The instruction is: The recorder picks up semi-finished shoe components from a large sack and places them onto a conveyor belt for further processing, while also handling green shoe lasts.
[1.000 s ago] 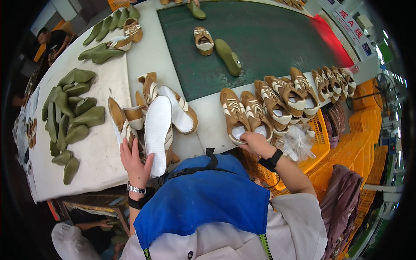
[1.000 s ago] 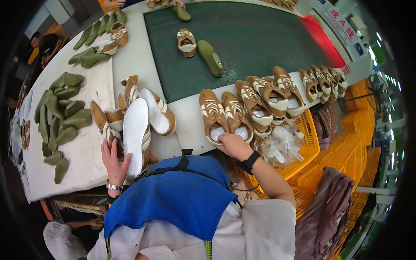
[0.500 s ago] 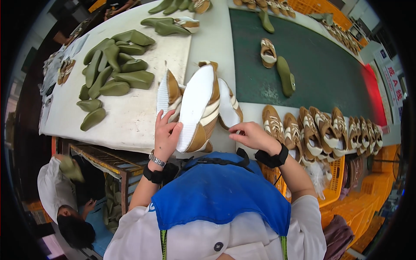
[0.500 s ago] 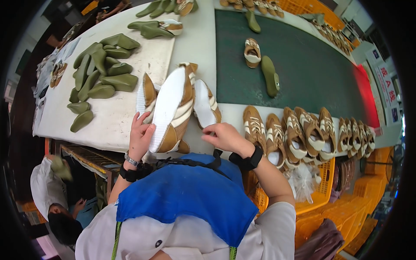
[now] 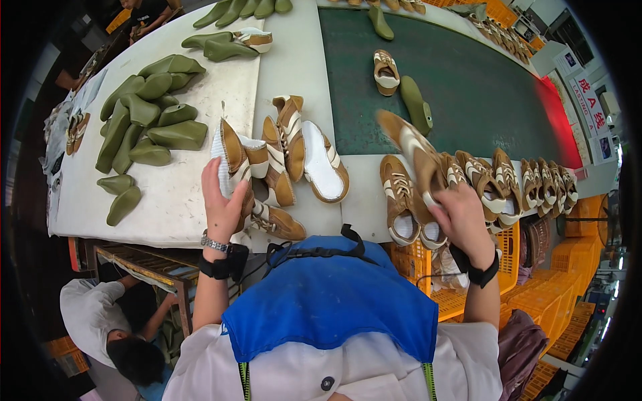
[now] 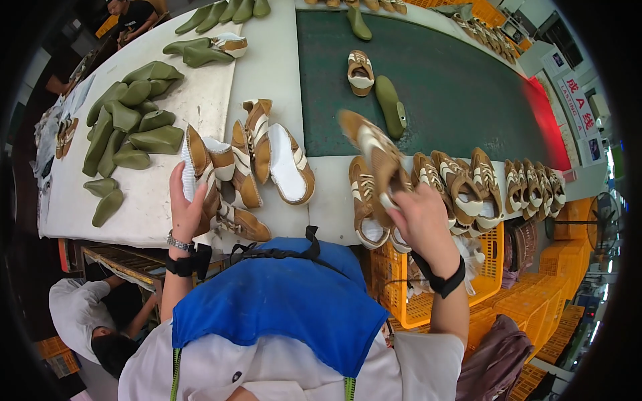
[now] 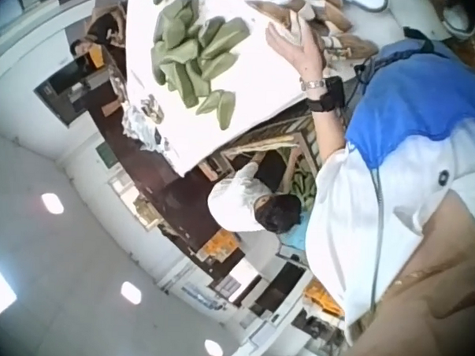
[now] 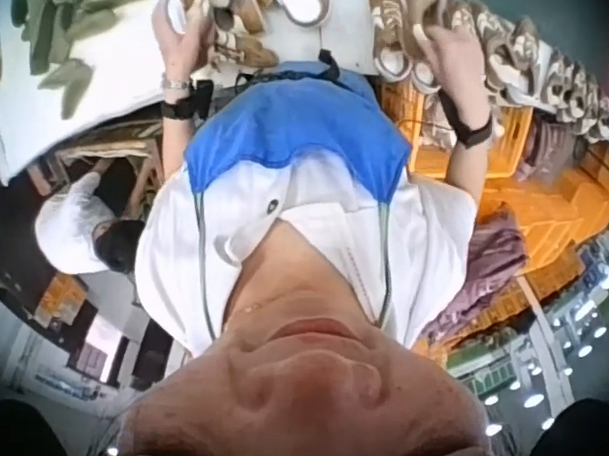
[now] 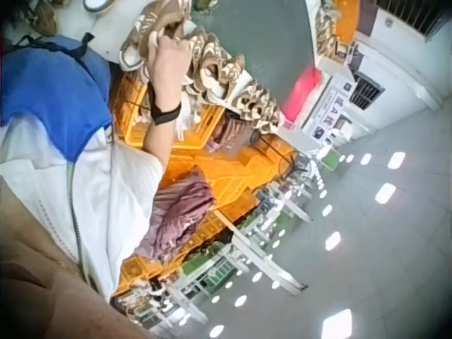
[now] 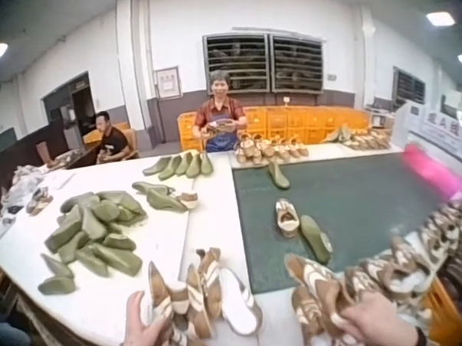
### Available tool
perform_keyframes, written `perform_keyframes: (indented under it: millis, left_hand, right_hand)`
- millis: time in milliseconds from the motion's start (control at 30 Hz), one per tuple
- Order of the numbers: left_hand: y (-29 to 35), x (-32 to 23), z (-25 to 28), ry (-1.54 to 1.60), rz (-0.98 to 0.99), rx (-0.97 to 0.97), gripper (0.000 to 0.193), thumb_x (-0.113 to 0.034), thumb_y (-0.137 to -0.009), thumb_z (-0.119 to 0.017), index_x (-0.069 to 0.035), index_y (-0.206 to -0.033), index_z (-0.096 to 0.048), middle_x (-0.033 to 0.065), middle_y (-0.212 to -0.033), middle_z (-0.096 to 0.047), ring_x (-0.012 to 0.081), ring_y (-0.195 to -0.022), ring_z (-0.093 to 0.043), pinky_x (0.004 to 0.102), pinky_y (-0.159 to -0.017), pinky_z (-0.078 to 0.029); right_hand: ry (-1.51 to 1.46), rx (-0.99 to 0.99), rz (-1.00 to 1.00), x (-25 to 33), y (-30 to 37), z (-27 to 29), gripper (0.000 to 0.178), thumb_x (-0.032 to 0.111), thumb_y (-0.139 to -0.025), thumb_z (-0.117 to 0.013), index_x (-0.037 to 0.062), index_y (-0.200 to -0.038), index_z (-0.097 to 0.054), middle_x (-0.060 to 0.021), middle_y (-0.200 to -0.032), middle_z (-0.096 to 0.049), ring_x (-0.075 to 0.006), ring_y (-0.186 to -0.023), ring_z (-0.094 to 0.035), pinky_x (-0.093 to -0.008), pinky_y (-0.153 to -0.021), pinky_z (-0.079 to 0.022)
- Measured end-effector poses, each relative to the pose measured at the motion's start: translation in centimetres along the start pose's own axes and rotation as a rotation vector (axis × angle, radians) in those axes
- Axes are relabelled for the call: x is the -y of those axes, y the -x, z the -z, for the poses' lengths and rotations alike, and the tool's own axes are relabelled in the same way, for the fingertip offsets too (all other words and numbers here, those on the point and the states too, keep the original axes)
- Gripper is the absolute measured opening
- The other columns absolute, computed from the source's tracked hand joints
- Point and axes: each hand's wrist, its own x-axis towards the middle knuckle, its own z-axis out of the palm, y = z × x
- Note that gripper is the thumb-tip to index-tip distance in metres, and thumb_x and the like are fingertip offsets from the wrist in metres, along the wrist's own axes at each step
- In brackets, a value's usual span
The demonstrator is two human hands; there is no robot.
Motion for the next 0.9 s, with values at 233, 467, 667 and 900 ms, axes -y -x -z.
perform_keyframes:
  millis: [233,467,667,900]
  left_hand:
    - [2.7,3.4,-1.7,-0.185,0.061,0.125,0.095,-0.024,-0.063,-0.076,0.003,-0.134,-0.02,0.0267,-0.132,-0.03,0.0386,-0.124,-0.028,0.0424,-0.103,-0.025]
    - [2.8,3.2,-2.1,-0.214,0.049,0.152,0.092,-0.025,-0.064,-0.075,0.0,-0.135,-0.023,0.0302,-0.132,-0.028,0.0418,-0.123,-0.027,0.0439,-0.102,-0.026]
    - [3.3,3.8,-1.7,-0.222,0.035,0.156,0.088,-0.024,-0.067,-0.073,0.0,-0.135,-0.023,0.0285,-0.134,-0.027,0.0406,-0.125,-0.026,0.0436,-0.102,-0.024]
    - [3.3,4.2,-1.6,-0.251,0.01,0.153,0.087,-0.025,-0.067,-0.073,0.001,-0.134,-0.024,0.0285,-0.133,-0.027,0.0409,-0.124,-0.026,0.0438,-0.102,-0.025]
  right_hand:
    - [0.27,0.546,-0.26,-3.7,3.8,-5.9,0.021,0.022,-0.07,-0.066,0.0031,-0.077,-0.061,-0.0132,-0.068,-0.06,-0.0315,-0.069,-0.059,-0.0404,-0.06,-0.047]
    - [-0.332,-0.035,-0.204,-2.5,-3.9,-20.1,0.057,0.041,-0.083,-0.056,-0.0065,-0.114,-0.05,-0.0183,-0.094,-0.061,-0.0239,-0.07,-0.062,-0.0302,-0.064,-0.051]
    - [-1.364,0.492,-0.717,-0.6,-8.2,-22.3,0.024,0.026,-0.082,-0.061,0.0033,-0.088,-0.057,-0.0021,-0.069,-0.057,-0.0081,-0.059,-0.055,-0.0203,-0.047,-0.044]
    - [-0.925,0.612,-0.753,-2.0,-7.9,-21.9,0.058,0.047,-0.075,-0.065,0.0003,-0.109,-0.057,-0.0055,-0.078,-0.058,-0.0135,-0.065,-0.052,-0.0274,-0.057,-0.042]
